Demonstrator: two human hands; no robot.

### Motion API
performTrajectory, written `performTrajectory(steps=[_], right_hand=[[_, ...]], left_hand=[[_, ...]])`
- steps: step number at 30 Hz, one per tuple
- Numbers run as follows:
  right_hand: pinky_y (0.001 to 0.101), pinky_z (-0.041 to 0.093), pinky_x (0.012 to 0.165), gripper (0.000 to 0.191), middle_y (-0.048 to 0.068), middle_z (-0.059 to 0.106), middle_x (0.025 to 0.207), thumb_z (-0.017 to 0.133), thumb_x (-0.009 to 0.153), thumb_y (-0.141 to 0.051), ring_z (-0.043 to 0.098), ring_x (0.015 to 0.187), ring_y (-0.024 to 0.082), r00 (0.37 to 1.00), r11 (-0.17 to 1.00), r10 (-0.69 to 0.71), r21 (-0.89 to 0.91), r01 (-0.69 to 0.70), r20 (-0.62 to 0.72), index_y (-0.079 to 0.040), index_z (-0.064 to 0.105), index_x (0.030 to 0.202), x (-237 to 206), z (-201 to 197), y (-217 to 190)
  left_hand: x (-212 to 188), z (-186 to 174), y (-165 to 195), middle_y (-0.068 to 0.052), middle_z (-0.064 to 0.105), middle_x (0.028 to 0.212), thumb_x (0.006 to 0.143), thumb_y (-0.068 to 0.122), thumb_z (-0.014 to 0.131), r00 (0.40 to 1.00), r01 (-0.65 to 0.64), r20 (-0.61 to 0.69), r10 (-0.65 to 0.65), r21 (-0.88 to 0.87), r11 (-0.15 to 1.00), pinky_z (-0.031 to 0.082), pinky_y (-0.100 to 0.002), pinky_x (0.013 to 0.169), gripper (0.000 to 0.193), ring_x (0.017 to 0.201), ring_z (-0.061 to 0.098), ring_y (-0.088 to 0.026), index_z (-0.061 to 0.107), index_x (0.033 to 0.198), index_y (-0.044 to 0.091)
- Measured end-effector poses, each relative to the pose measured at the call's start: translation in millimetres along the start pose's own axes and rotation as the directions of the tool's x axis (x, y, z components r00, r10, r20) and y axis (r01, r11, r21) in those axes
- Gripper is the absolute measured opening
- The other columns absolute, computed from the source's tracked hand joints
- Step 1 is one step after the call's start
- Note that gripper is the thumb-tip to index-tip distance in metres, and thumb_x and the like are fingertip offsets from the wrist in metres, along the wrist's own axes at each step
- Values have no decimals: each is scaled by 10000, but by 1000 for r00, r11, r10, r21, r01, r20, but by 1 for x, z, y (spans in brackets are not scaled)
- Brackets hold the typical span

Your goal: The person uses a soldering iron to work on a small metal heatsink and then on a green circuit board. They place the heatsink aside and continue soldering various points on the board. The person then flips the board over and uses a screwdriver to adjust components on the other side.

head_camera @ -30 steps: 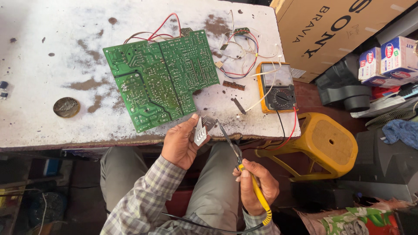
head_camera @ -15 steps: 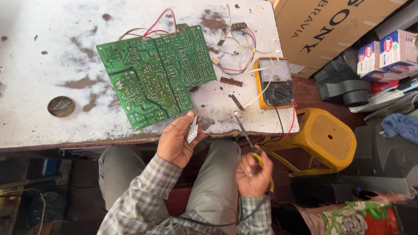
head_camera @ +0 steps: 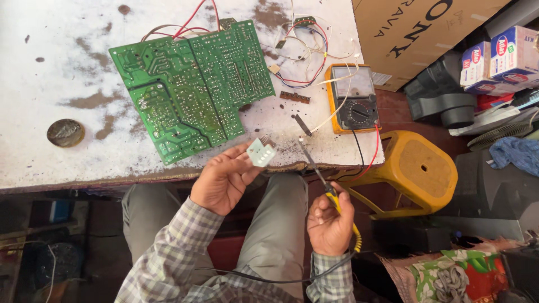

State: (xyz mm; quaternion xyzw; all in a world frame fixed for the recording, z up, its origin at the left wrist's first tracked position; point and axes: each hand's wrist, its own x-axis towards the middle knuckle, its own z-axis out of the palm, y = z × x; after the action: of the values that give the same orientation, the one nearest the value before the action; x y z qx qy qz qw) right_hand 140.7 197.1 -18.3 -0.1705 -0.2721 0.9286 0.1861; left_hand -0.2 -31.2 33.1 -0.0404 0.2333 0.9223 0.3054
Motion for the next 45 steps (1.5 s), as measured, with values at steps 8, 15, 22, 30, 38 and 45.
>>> performTrajectory(steps=[8,15,22,30,38,45], right_hand=[[275,501,536,239,159,687,793,572,1038,-103,630,641,186,922,763,-220,-534,365,318,25,595,1239,-28,30,-13],[265,538,562,213,153,714,810,591,1011,-60,659,669,158,911,569,-253,-711,412,326,43,629,1193,-37,41,-10],[263,543,572,215,151,719,811,598,1004,-67,664,671,158,916,550,-246,-733,400,316,42,635,1185,-37,43,-10],[257,539,577,216,147,720,811,599,1006,-70,663,673,153,915,540,-250,-738,404,317,42,635,1187,-37,43,-10],[248,555,581,210,135,729,812,608,989,-55,671,667,139,912,476,-246,-779,409,328,40,657,1171,-40,50,-11],[226,580,573,199,98,747,785,646,944,-27,702,648,109,838,184,-317,-838,513,443,8,691,1135,-43,54,-7]], left_hand=[[7,-10,-9,-176,678,1254,932,-21,647,998,21,-57,-19,39,999,560,-316,1033,407,1158,677,-234,548,1315,-120],[9,-14,-10,-182,684,1263,960,23,623,999,21,-52,-17,83,996,562,-304,1022,336,1230,659,-245,587,1269,-103],[9,-15,-10,-189,691,1262,965,34,620,998,19,-60,-13,94,995,561,-304,1019,320,1237,654,-248,602,1256,-99],[9,-18,-10,-175,690,1254,973,32,612,999,18,-52,-12,105,994,564,-309,1018,307,1231,660,-247,600,1251,-99],[10,-21,-12,-164,697,1238,972,38,628,1000,2,-16,0,112,994,566,-321,1015,334,1167,680,-228,600,1277,-96],[7,-18,-13,-154,703,1235,965,47,646,1000,-7,-22,10,124,992,563,-330,1026,339,1163,682,-223,611,1276,-84]])
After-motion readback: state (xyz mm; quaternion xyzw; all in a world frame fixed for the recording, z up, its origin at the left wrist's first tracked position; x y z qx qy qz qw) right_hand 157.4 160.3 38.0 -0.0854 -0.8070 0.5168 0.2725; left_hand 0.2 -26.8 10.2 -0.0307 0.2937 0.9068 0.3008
